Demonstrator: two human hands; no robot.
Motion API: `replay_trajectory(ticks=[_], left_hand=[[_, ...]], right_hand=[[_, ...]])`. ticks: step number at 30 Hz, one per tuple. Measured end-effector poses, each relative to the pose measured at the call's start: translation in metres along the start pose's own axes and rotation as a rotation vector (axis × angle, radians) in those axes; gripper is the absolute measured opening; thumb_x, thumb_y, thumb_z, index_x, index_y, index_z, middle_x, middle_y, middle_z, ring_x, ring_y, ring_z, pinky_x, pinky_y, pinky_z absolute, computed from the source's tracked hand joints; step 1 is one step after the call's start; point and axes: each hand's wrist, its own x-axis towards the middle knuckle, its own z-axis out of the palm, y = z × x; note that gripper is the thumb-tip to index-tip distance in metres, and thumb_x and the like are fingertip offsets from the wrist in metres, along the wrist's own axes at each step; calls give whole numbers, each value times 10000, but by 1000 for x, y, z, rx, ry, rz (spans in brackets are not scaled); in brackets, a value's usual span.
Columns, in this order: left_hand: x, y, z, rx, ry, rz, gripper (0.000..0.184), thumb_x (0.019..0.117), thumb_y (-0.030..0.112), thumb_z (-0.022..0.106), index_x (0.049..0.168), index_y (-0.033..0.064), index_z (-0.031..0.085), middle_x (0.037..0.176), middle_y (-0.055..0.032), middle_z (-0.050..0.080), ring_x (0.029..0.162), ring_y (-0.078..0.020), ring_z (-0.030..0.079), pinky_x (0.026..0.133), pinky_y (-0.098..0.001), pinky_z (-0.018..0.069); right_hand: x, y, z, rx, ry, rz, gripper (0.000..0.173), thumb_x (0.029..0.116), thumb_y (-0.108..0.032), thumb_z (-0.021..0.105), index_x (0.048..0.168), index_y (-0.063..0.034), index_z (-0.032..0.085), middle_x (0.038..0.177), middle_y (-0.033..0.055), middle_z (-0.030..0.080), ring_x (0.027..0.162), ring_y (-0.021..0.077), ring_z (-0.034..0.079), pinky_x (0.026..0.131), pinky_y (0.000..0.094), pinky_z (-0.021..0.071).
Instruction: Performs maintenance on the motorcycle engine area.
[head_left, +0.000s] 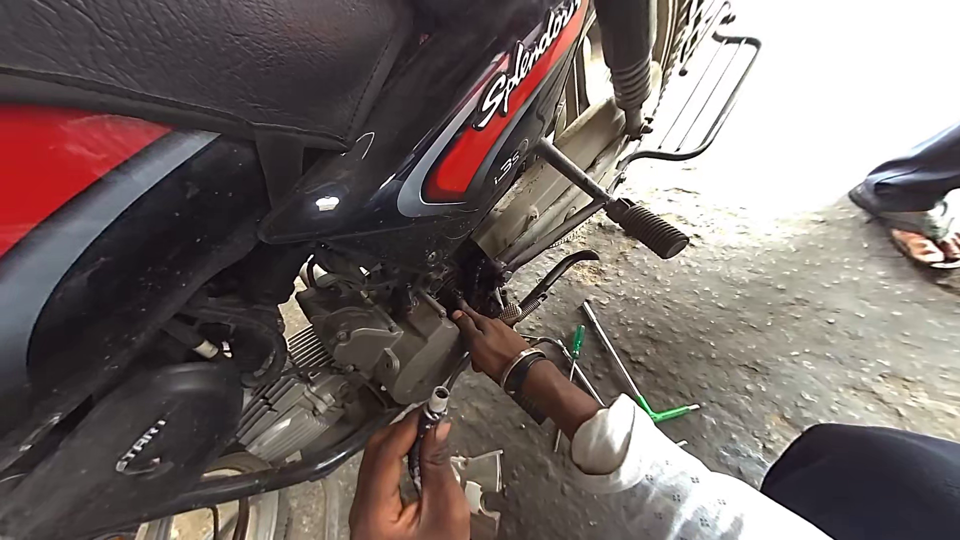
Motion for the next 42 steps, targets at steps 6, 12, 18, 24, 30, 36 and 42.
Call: replay_trajectory(ticks=[6, 12, 18, 24, 30, 36, 42], left_hand=[[-1, -1, 3, 5, -14, -5, 216, 961, 190, 695, 966, -24, 720, 887, 7, 668, 842, 28, 643, 789, -115, 550], [-2, -2, 3, -8, -22, 11, 205, 962, 181, 690, 974, -20, 721, 892, 8, 674, 850, 22, 649, 795, -123, 554], [-2, 1, 5, -4, -24, -1, 213, 953, 168, 695, 975, -43, 720, 890, 1, 670, 841, 28, 646, 797, -118, 552], [-2, 1, 8, -9, -22, -6, 195, 947, 155, 699, 973, -37, 722, 893, 5, 674, 857, 25, 651, 808, -123, 556], [-2, -1, 8, 5, -22, -11, 198, 949, 154, 694, 958, -43, 720, 878, -2, 667, 840, 29, 645, 794, -118, 552], [1, -1, 10, -4, -21, -9, 193, 946, 165, 701, 955, -27, 721, 872, 10, 666, 835, 29, 644, 789, -116, 552], [1, -3, 7, -9, -17, -13, 199, 946, 167, 697, 956, -30, 719, 876, 7, 668, 842, 28, 646, 795, -119, 553]], right_hand=[[1, 2, -1, 56, -21, -22, 662, 1089, -581, 136, 1621, -249, 348, 856, 154, 708, 682, 301, 674, 724, 528, 564], [2, 2, -2, 52, -34, -19, 628, 1086, -586, 148, 1600, -318, 389, 954, 155, 725, 780, 324, 693, 788, 574, 546], [-6, 5, 0, 115, -22, -66, 567, 1099, -556, 196, 1599, -362, 379, 851, 141, 696, 657, 280, 644, 703, 501, 548], [-9, 3, 2, 175, -9, -53, 621, 1094, -568, 197, 1622, -276, 344, 787, 134, 668, 629, 260, 629, 695, 466, 552], [-7, 1, 0, 148, -1, -15, 610, 1092, -576, 204, 1605, -299, 381, 835, 152, 684, 647, 281, 640, 691, 497, 551], [-10, -8, -2, 149, 63, -45, 606, 1085, -591, 212, 1565, -311, 454, 861, 152, 698, 685, 309, 657, 706, 549, 544], [-9, -6, -4, 230, 78, -141, 609, 1097, -559, 223, 1541, -251, 505, 1218, 152, 709, 1028, 333, 688, 898, 612, 506]])
